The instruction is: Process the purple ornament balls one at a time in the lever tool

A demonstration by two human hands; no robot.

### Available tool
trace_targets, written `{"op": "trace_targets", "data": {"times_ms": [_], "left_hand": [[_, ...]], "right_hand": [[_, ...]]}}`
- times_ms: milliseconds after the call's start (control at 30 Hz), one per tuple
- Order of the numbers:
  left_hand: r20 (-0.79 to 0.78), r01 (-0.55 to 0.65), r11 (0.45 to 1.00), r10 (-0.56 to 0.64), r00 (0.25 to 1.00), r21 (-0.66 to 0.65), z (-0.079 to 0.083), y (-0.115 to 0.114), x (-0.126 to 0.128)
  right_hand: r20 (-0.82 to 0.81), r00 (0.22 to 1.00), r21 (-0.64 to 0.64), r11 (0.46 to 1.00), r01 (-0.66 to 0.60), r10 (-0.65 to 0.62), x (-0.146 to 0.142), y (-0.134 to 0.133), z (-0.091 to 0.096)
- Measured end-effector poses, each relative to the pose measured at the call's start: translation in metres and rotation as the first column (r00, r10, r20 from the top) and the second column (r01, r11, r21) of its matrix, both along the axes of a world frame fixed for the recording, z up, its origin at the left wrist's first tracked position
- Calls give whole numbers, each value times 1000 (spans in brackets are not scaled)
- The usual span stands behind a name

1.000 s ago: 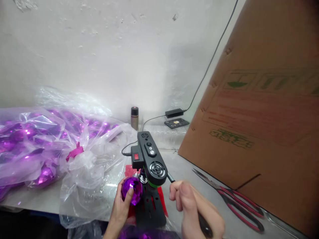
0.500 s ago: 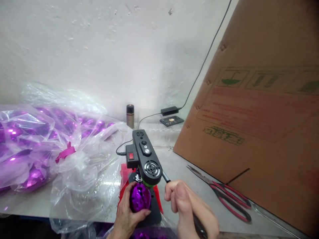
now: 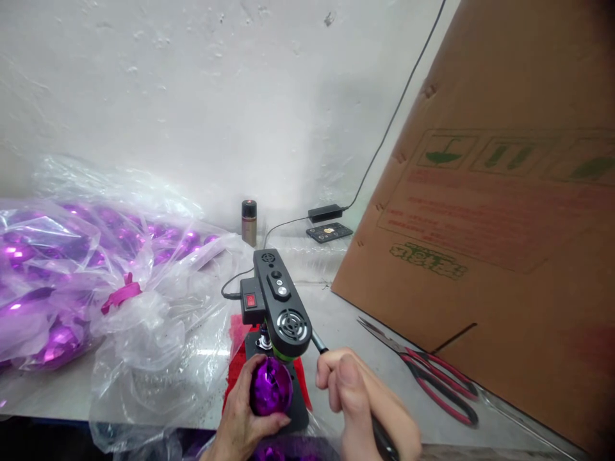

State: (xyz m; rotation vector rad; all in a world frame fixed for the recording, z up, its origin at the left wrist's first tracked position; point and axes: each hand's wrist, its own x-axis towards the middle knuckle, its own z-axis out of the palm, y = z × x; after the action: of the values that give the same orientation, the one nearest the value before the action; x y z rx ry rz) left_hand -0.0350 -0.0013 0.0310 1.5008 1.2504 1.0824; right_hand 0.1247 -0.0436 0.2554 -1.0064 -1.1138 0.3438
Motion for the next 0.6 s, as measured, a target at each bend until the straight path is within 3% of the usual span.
{"op": "trace_targets", "data": {"times_ms": [167,333,467,600], "left_hand": [[-17,-67,998,67,998,12,11,-4,13],[-29,-210,977,209,978,-38,38,5,32],[-62,-129,989,125,990,-66,57,11,35],[-83,-78,996,74,994,-49,65,11,33]], "right_hand": [[3,1000,4,1000,-9,9,4,1,-2],[-32,999,6,1000,3,-3,-1,1,-1],[-24,1000,5,1000,9,-9,-3,0,-1],[6,1000,22,1000,12,-12,-2,0,-2]]}}
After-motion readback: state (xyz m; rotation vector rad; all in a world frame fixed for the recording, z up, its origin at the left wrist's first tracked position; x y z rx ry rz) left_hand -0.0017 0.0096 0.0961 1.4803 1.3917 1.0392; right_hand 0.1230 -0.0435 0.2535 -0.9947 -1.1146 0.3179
